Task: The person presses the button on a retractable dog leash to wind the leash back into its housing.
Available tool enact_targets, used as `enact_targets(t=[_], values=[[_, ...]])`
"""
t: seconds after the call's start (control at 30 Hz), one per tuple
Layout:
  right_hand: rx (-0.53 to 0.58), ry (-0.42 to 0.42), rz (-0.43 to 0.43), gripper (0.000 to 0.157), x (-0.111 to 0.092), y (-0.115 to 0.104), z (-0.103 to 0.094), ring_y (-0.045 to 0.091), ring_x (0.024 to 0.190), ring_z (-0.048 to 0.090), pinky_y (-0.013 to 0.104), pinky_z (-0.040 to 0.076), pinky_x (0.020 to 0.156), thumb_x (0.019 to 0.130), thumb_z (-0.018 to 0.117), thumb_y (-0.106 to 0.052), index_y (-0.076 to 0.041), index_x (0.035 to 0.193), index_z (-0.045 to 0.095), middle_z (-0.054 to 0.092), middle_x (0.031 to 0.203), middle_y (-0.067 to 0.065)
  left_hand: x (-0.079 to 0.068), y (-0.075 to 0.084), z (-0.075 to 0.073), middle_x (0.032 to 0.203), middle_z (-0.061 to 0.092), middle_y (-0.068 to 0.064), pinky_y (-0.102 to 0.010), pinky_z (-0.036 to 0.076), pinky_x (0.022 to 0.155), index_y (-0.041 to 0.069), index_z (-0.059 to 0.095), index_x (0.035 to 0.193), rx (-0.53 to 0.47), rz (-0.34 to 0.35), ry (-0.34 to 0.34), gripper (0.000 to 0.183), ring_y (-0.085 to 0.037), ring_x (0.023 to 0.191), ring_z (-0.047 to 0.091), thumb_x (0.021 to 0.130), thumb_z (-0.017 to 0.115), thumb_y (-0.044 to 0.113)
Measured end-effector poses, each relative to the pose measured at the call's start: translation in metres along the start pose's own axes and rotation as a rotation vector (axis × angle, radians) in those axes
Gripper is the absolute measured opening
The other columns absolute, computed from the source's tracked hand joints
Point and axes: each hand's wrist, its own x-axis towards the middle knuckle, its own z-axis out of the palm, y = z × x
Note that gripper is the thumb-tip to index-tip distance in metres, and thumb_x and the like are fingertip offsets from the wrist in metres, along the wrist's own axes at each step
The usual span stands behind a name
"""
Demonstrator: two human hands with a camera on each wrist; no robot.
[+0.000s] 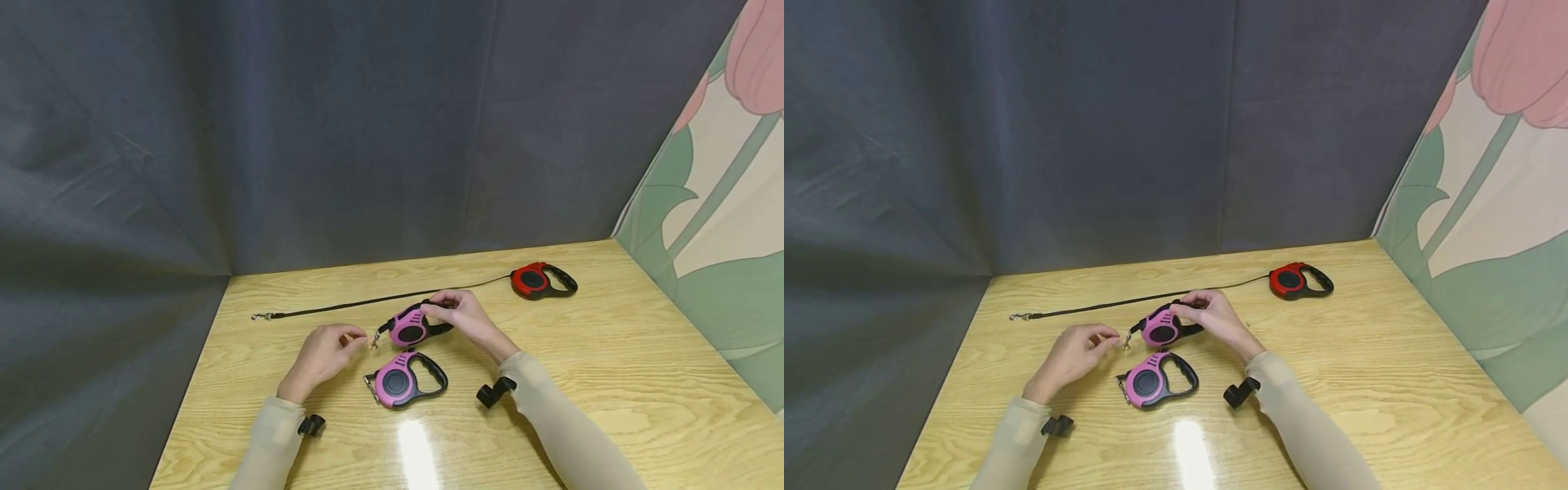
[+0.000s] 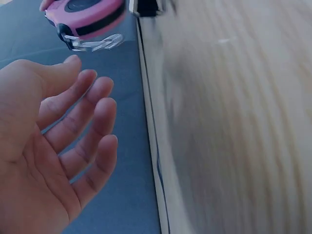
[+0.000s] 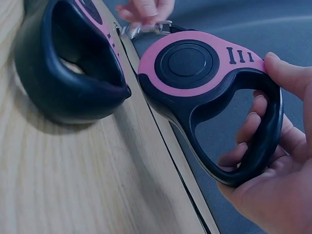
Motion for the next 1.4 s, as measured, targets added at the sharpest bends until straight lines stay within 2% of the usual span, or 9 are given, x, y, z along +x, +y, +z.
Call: enact_targets(t=[0.17,0.33,0.57,0.67,0.87,1.03,1.13,1.27,1.4], values=[[0.033,-0.011,0.015,0.027,0.004,-0.003,0.003,0.016,0.086,0.063,0.026,0.052,0.078,0.095,0.082,-0.023,-0.002,0.109,0.074,0.071,0.09,-0.005,0.004,0.011,0.004,0.115,0.078,0.004,-0.034,0.059,0.088,0.014,0.075,0.131,-0.168,0.022,0.017,0.033,-0.012,0.101,0.071,0.105,0.071,0.033],[0.078,-0.034,0.022,0.024,0.009,-0.009,0.008,0.02,0.077,0.059,0.028,0.049,0.073,0.097,0.079,-0.024,-0.002,0.105,0.074,0.066,0.081,0.0,0.009,0.022,0.011,0.128,0.074,-0.007,-0.034,0.06,0.096,0.007,0.069,0.139,-0.352,0.013,0.018,0.044,-0.021,0.114,0.07,0.102,0.075,0.031],[0.177,-0.046,0.065,0.018,0.017,-0.011,0.017,0.014,0.071,0.055,0.027,0.048,0.072,0.099,0.078,-0.025,-0.008,0.099,0.074,0.062,0.077,-0.005,0.018,0.028,0.016,0.118,0.078,-0.012,-0.032,0.06,0.089,0.003,0.07,0.136,-0.42,-0.004,0.05,0.041,-0.02,0.1,0.072,0.101,0.076,0.023],[0.18,-0.044,0.074,0.023,0.018,-0.01,0.018,0.015,0.075,0.058,0.028,0.051,0.073,0.101,0.076,-0.026,-0.004,0.106,0.075,0.065,0.08,-0.001,0.021,0.026,0.018,0.113,0.078,-0.012,-0.027,0.057,0.081,0.003,0.072,0.133,-0.423,-0.025,0.061,0.038,-0.014,0.092,0.07,0.101,0.075,0.022],[-0.057,-0.058,-0.027,0.053,0.014,0.002,0.017,0.024,0.102,0.068,0.033,0.055,0.089,0.098,0.08,-0.026,-0.002,0.142,0.064,0.074,0.116,0.016,0.027,0.018,0.022,0.095,0.075,-0.011,-0.023,0.048,0.062,0.001,0.077,0.121,-0.455,-0.102,0.093,0.028,-0.011,0.073,0.058,0.101,0.074,0.02],[-0.252,-0.107,-0.131,0.082,0.009,0.011,0.018,0.024,0.091,0.067,0.03,0.056,0.074,0.084,0.092,-0.015,-0.007,0.155,0.05,0.068,0.119,0.021,0.029,0.014,0.023,0.089,0.072,-0.009,-0.021,0.049,0.062,-0.002,0.076,0.122,-0.5,-0.199,0.104,0.029,-0.015,0.074,0.062,0.102,0.073,0.02],[-0.345,-0.114,-0.151,0.086,0.009,0.015,0.02,0.017,0.082,0.066,0.026,0.055,0.068,0.08,0.095,-0.014,-0.009,0.155,0.051,0.069,0.114,0.017,0.03,0.011,0.027,0.104,0.076,-0.017,-0.029,0.061,0.074,-0.004,0.071,0.13,-0.558,-0.239,0.091,0.035,-0.023,0.086,0.072,0.102,0.072,0.016],[-0.433,-0.118,-0.142,0.085,0.012,0.021,0.021,0.015,0.078,0.064,0.029,0.054,0.066,0.08,0.096,-0.025,-0.008,0.153,0.055,0.072,0.105,0.012,0.032,0.005,0.032,0.135,0.069,-0.026,-0.04,0.061,0.096,-0.004,0.061,0.144,-0.55,-0.228,0.074,0.053,-0.033,0.115,0.071,0.097,0.078,0.013],[-0.485,-0.128,-0.13,0.084,0.014,0.025,0.02,0.014,0.08,0.063,0.031,0.054,0.071,0.08,0.096,-0.035,-0.003,0.148,0.059,0.073,0.104,0.008,0.032,0.002,0.032,0.146,0.063,-0.024,-0.029,0.059,0.086,-0.003,0.054,0.151,-0.484,-0.2,0.007,0.07,-0.025,0.106,0.072,0.089,0.085,0.011]])
